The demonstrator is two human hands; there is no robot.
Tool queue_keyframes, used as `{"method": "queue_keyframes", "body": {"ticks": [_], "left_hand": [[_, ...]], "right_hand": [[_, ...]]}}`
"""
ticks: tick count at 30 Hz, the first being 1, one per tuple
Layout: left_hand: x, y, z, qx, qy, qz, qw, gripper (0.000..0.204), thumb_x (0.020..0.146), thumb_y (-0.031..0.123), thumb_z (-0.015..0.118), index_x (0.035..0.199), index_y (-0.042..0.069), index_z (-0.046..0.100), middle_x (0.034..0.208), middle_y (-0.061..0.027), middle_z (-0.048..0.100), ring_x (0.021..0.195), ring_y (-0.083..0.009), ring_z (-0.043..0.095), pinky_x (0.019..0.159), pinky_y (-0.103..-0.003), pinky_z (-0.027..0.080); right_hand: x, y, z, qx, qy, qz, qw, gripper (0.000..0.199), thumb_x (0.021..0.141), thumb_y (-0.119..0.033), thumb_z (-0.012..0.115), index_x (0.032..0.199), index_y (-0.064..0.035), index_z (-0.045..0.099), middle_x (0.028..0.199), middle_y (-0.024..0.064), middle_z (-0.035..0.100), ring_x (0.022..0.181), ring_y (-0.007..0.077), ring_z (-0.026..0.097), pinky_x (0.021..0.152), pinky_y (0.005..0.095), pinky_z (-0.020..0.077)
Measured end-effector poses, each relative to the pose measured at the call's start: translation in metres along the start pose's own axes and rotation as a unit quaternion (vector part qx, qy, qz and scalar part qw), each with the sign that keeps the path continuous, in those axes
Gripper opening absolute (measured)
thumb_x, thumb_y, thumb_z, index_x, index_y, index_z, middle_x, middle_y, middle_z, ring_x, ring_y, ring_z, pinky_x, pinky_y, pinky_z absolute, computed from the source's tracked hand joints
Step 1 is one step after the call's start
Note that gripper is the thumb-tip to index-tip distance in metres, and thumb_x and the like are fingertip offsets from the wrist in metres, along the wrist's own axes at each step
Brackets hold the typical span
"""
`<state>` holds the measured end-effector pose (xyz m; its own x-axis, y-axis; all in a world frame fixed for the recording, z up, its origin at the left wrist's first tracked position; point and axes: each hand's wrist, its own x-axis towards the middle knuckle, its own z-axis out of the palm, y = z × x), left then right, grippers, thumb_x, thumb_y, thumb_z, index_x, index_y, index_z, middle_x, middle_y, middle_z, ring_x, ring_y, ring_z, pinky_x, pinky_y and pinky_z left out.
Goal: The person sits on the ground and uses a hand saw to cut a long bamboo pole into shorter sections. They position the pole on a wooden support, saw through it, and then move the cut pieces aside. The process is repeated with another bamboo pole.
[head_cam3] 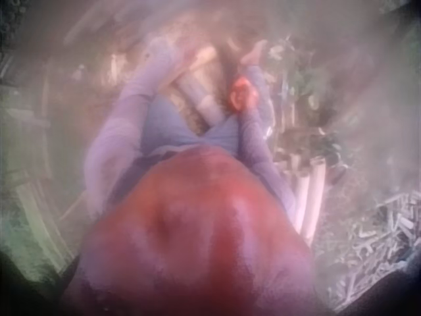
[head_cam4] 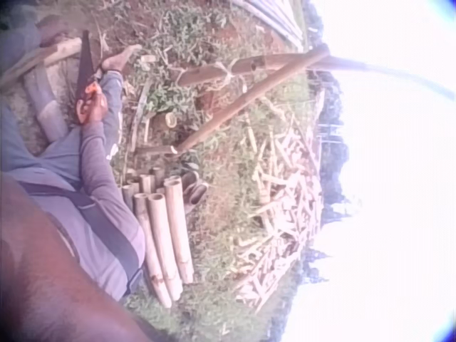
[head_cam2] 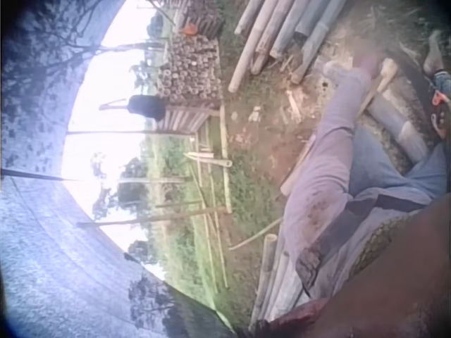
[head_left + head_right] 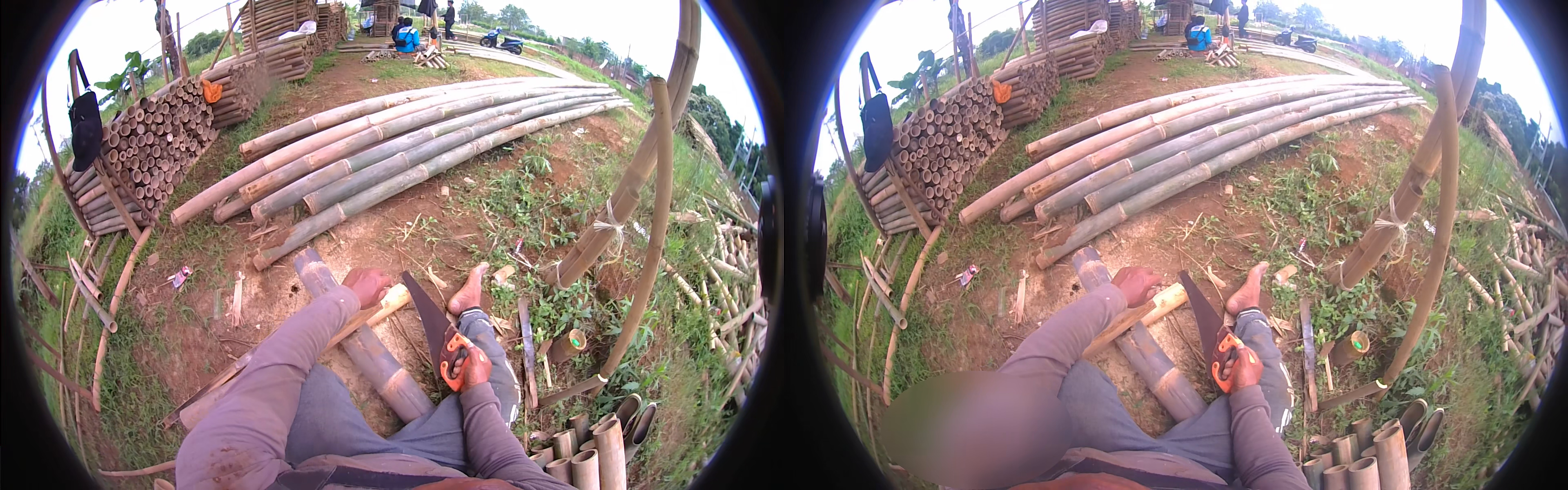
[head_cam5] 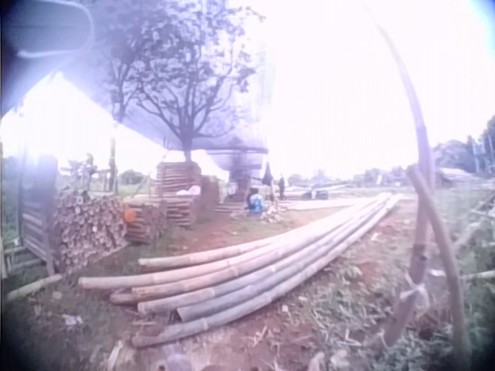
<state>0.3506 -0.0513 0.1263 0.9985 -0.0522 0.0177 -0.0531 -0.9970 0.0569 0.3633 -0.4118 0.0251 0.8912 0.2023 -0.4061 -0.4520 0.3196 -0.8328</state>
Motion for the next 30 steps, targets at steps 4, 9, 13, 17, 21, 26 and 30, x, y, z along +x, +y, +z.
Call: {"method": "queue_keyframes", "body": {"ticks": [4,9,13,17,21,26,30], "left_hand": [[-0.038,-0.004,0.022,-0.015,0.032,0.022,0.999,0.044,0.091,0.035,0.074,0.131,0.018,0.067,0.119,-0.0126,0.067,0.112,-0.0357,0.067,0.095,-0.05,0.056],[-0.053,-0.007,0.028,-0.039,0.018,0.013,0.999,0.05,0.089,0.036,0.078,0.133,0.017,0.066,0.129,-0.0123,0.06,0.123,-0.0337,0.06,0.103,-0.048,0.053],[-0.058,-0.01,0.023,-0.043,0.028,0.007,0.999,0.051,0.088,0.033,0.078,0.135,0.016,0.064,0.13,-0.0131,0.06,0.125,-0.0334,0.059,0.105,-0.048,0.052],[-0.059,-0.015,0.02,-0.046,0.035,0.006,0.998,0.051,0.089,0.032,0.077,0.135,0.016,0.063,0.131,-0.0131,0.059,0.125,-0.0337,0.059,0.105,-0.048,0.052],[-0.059,-0.013,0.016,-0.044,0.005,-0.006,0.999,0.051,0.09,0.034,0.076,0.137,0.018,0.062,0.133,-0.0124,0.059,0.126,-0.034,0.06,0.105,-0.048,0.053],[-0.059,-0.012,0.015,-0.042,-0.018,-0.015,0.999,0.052,0.092,0.035,0.075,0.139,0.02,0.06,0.137,-0.0116,0.058,0.128,-0.0346,0.059,0.107,-0.048,0.052],[-0.058,-0.01,0.01,-0.042,-0.041,-0.027,0.998,0.053,0.093,0.036,0.075,0.141,0.019,0.059,0.138,-0.0116,0.058,0.129,-0.0342,0.058,0.109,-0.048,0.051]], "right_hand": [[0.004,0.004,-0.005,-0.002,-0.004,-0.011,1.0,0.036,0.101,-0.03,0.07,0.122,-0.0009,0.066,0.066,0.0067,0.062,0.045,0.0163,0.056,0.042,0.0308,0.0459],[0.006,0.007,-0.004,-0.004,-0.009,-0.009,1.0,0.036,0.101,-0.031,0.069,0.122,-0.0014,0.066,0.067,0.0066,0.062,0.045,0.016,0.055,0.041,0.0309,0.0453],[-0.001,0.002,0.0,-0.015,-0.008,-0.008,1.0,0.036,0.101,-0.031,0.069,0.122,-0.0015,0.066,0.067,0.0062,0.062,0.045,0.016,0.055,0.042,0.0311,0.0452],[-0.002,0.001,0.002,-0.025,-0.012,-0.009,1.0,0.035,0.101,-0.034,0.07,0.119,-0.0045,0.067,0.067,0.0059,0.061,0.045,0.0169,0.055,0.043,0.0316,0.0462],[-0.002,0.002,0.001,-0.028,-0.004,-0.011,1.0,0.038,0.101,-0.032,0.069,0.124,-0.0019,0.066,0.067,0.0064,0.061,0.046,0.0168,0.055,0.043,0.0322,0.0466],[-0.004,0.002,0.002,-0.032,-0.003,-0.012,0.999,0.036,0.102,-0.031,0.068,0.122,-0.0015,0.066,0.067,0.0066,0.062,0.046,0.0167,0.056,0.043,0.032,0.0467],[-0.003,0.003,0.0,-0.042,-0.001,-0.016,0.999,0.035,0.102,-0.03,0.067,0.121,-0.0014,0.067,0.067,0.0063,0.062,0.046,0.0164,0.056,0.043,0.0316,0.0465]]}}
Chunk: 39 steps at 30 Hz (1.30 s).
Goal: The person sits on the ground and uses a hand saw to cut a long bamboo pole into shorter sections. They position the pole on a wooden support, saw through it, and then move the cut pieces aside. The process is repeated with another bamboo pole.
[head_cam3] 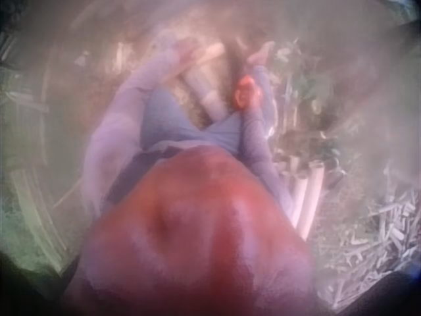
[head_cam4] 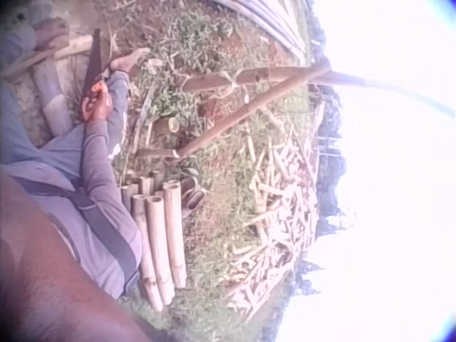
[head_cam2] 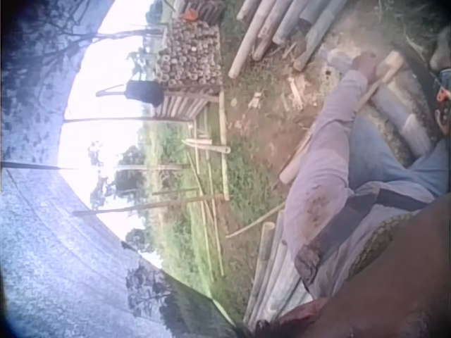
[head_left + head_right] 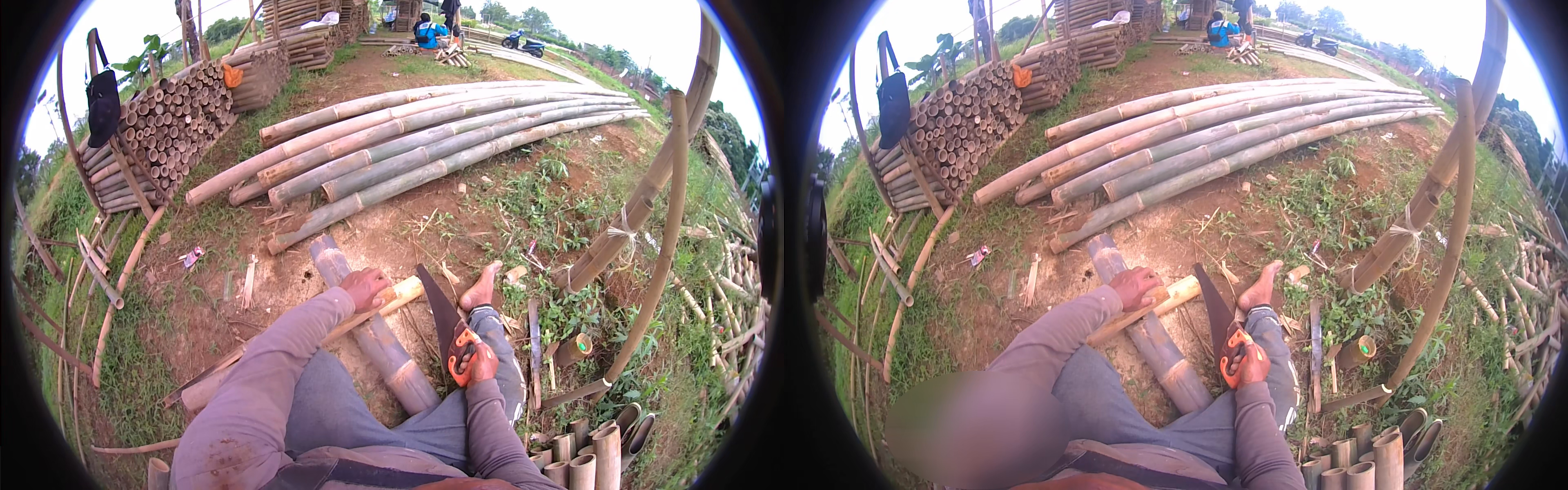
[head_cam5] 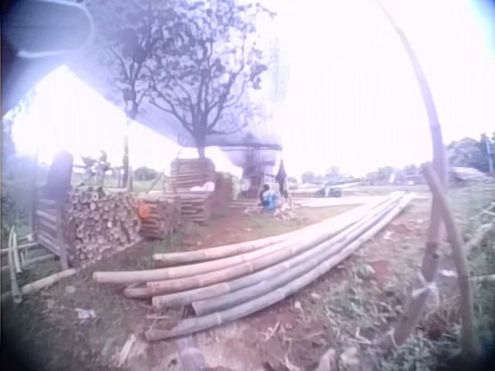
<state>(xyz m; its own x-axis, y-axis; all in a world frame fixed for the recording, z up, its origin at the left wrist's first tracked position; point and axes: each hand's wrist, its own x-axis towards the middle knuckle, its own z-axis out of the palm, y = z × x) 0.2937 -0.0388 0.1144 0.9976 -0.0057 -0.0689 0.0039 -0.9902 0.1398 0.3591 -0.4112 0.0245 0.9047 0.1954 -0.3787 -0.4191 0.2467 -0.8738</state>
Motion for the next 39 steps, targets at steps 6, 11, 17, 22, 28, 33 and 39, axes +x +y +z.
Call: {"method": "queue_keyframes", "body": {"ticks": [6,11,17,22,28,33,39], "left_hand": [[-0.002,-0.005,0.004,-0.006,0.008,0.007,1.0,0.053,0.094,0.037,0.074,0.142,0.019,0.059,0.137,-0.0115,0.058,0.129,-0.0343,0.058,0.109,-0.048,0.051],[-0.003,-0.004,0.002,-0.01,0.016,0.009,1.0,0.053,0.094,0.037,0.075,0.14,0.019,0.06,0.136,-0.0116,0.058,0.128,-0.0341,0.059,0.107,-0.049,0.052],[-0.005,-0.004,0.001,0.01,0.02,0.006,1.0,0.051,0.093,0.037,0.075,0.139,0.018,0.059,0.135,-0.011,0.058,0.126,-0.0337,0.06,0.106,-0.048,0.053],[-0.004,-0.008,0.004,0.009,0.025,0.005,1.0,0.052,0.093,0.036,0.075,0.14,0.018,0.059,0.135,-0.0113,0.058,0.126,-0.0339,0.061,0.106,-0.049,0.053],[-0.004,-0.009,0.006,0.024,0.036,0.013,0.999,0.055,0.092,0.035,0.076,0.141,0.018,0.058,0.134,-0.0125,0.059,0.124,-0.0345,0.062,0.104,-0.048,0.054],[-0.004,-0.009,0.003,0.024,0.036,0.008,0.999,0.056,0.091,0.034,0.076,0.141,0.017,0.058,0.133,-0.0133,0.059,0.123,-0.0348,0.062,0.103,-0.048,0.055],[-0.005,-0.009,0.003,0.022,0.037,0.007,0.999,0.056,0.091,0.033,0.076,0.141,0.016,0.058,0.132,-0.0136,0.059,0.123,-0.0349,0.062,0.104,-0.049,0.054]], "right_hand": [[-0.001,0.0,0.001,0.006,-0.009,0.005,1.0,0.036,0.102,-0.031,0.067,0.123,-0.0014,0.066,0.067,0.0064,0.062,0.046,0.0164,0.056,0.043,0.0315,0.047],[0.0,-0.001,0.001,0.003,-0.011,0.007,1.0,0.038,0.102,-0.032,0.068,0.125,-0.0016,0.066,0.067,0.0062,0.062,0.047,0.0165,0.056,0.044,0.0314,0.0474],[0.002,0.003,-0.002,0.008,-0.018,0.006,1.0,0.038,0.102,-0.033,0.068,0.123,-0.0015,0.065,0.067,0.0061,0.061,0.047,0.0165,0.055,0.044,0.0315,0.0475],[0.002,0.003,-0.001,0.007,-0.021,0.003,1.0,0.038,0.101,-0.033,0.068,0.123,-0.0019,0.065,0.067,0.006,0.06,0.048,0.0168,0.055,0.044,0.0318,0.0474],[-0.001,0.002,0.0,0.014,-0.019,0.019,1.0,0.04,0.1,-0.035,0.07,0.125,-0.0044,0.065,0.068,0.0058,0.06,0.048,0.0166,0.054,0.044,0.0319,0.0466],[0.001,0.004,-0.001,0.002,-0.021,0.004,1.0,0.034,0.1,-0.037,0.069,0.115,-0.0063,0.067,0.065,0.0043,0.059,0.046,0.0173,0.055,0.044,0.0335,0.0482],[0.007,0.01,-0.007,0.005,-0.025,0.019,1.0,0.039,0.101,-0.036,0.07,0.125,-0.007,0.065,0.069,0.0057,0.06,0.048,0.0173,0.054,0.044,0.0332,0.0468]]}}
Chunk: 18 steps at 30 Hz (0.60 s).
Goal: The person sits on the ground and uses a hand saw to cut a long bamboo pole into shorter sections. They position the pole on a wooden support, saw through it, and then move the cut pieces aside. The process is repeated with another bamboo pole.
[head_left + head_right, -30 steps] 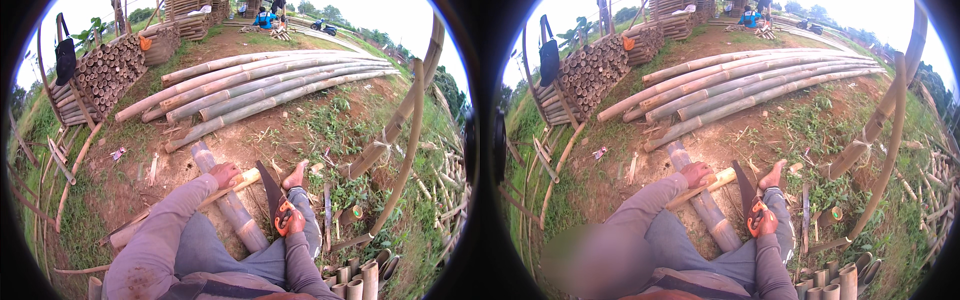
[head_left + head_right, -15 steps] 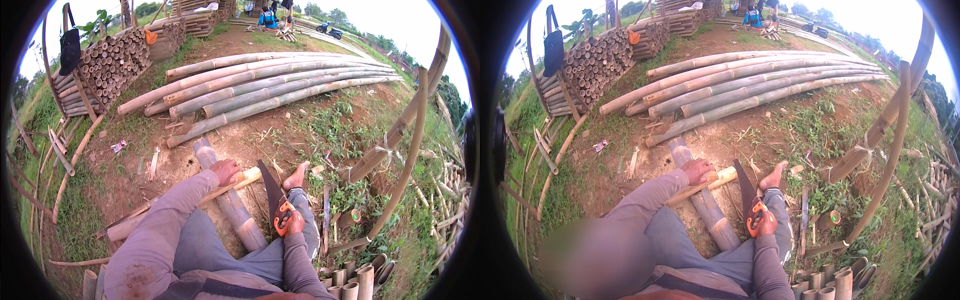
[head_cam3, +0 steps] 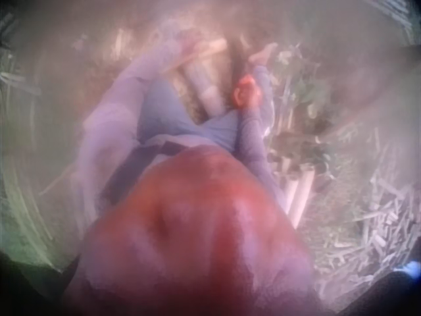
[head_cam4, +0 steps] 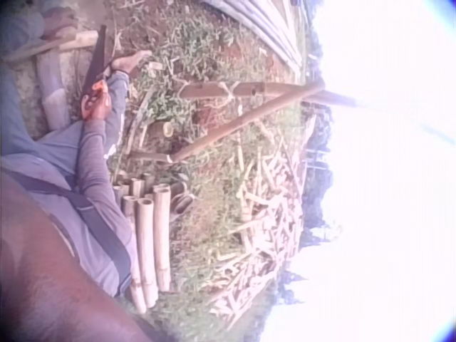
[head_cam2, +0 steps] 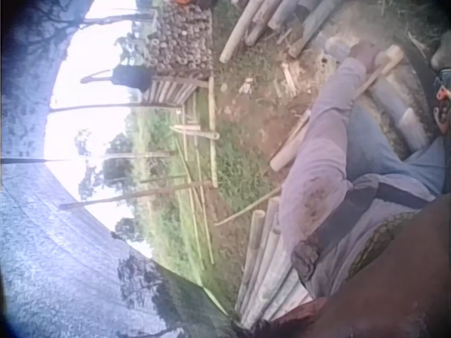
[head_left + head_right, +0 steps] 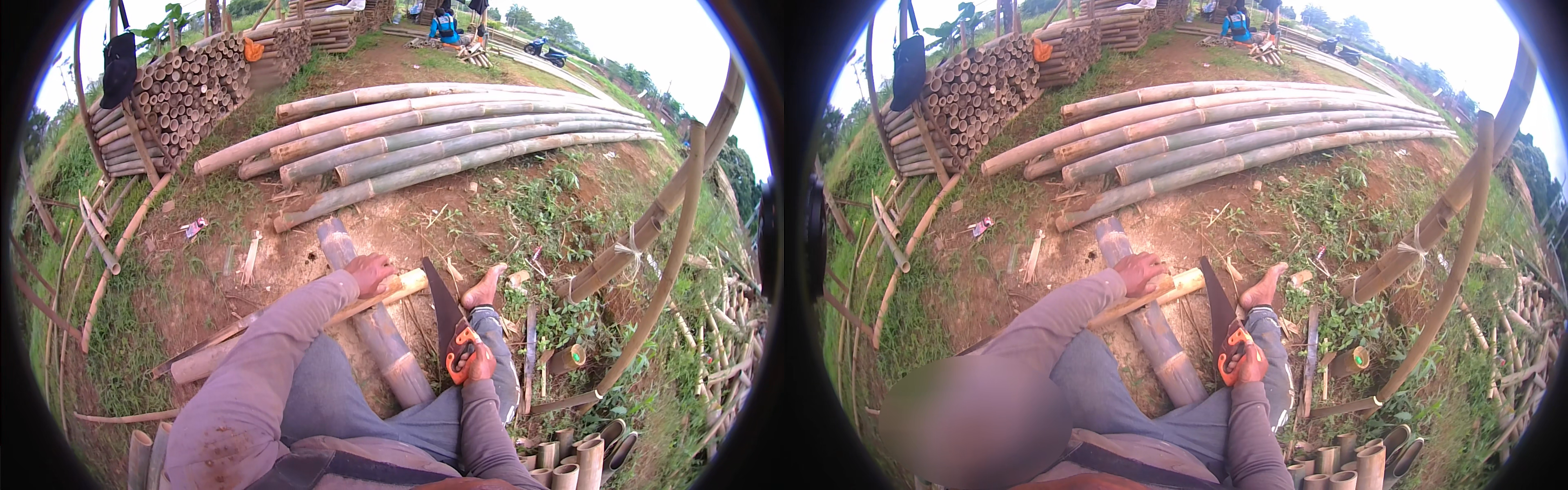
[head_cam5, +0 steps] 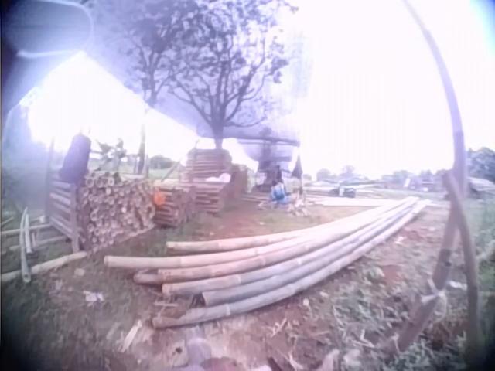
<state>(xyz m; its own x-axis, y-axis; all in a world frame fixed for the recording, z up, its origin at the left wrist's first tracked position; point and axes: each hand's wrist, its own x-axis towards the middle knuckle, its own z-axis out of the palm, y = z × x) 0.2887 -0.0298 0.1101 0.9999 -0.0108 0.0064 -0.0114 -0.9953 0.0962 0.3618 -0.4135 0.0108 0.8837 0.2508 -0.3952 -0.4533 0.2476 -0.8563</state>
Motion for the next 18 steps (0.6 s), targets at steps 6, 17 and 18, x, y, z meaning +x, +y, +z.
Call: {"method": "queue_keyframes", "body": {"ticks": [6,17,18], "left_hand": [[-0.001,0.0,0.002,-0.004,0.001,-0.006,1.0,0.055,0.091,0.033,0.076,0.14,0.017,0.059,0.132,-0.0132,0.06,0.123,-0.0349,0.062,0.104,-0.049,0.053],[-0.003,0.0,0.009,0.003,0.02,0.007,1.0,0.05,0.091,0.028,0.074,0.138,0.017,0.061,0.131,-0.0126,0.061,0.123,-0.0345,0.062,0.103,-0.049,0.054],[-0.005,0.001,0.006,0.014,0.043,-0.001,0.999,0.046,0.091,0.022,0.072,0.135,0.017,0.063,0.128,-0.0123,0.062,0.121,-0.0344,0.063,0.102,-0.048,0.054]], "right_hand": [[0.002,0.003,-0.003,0.001,-0.001,-0.001,1.0,0.038,0.1,-0.036,0.071,0.124,-0.0074,0.065,0.068,0.006,0.06,0.047,0.0179,0.054,0.044,0.0338,0.0473],[-0.007,-0.003,-0.003,-0.018,0.017,-0.006,1.0,0.04,0.1,-0.036,0.071,0.121,-0.0033,0.066,0.068,0.0062,0.06,0.048,0.0176,0.055,0.044,0.0331,0.0467],[-0.007,-0.005,-0.003,-0.004,0.015,-0.007,1.0,0.041,0.1,-0.037,0.071,0.122,-0.0024,0.066,0.068,0.0064,0.06,0.048,0.0174,0.056,0.044,0.0327,0.0467]]}}
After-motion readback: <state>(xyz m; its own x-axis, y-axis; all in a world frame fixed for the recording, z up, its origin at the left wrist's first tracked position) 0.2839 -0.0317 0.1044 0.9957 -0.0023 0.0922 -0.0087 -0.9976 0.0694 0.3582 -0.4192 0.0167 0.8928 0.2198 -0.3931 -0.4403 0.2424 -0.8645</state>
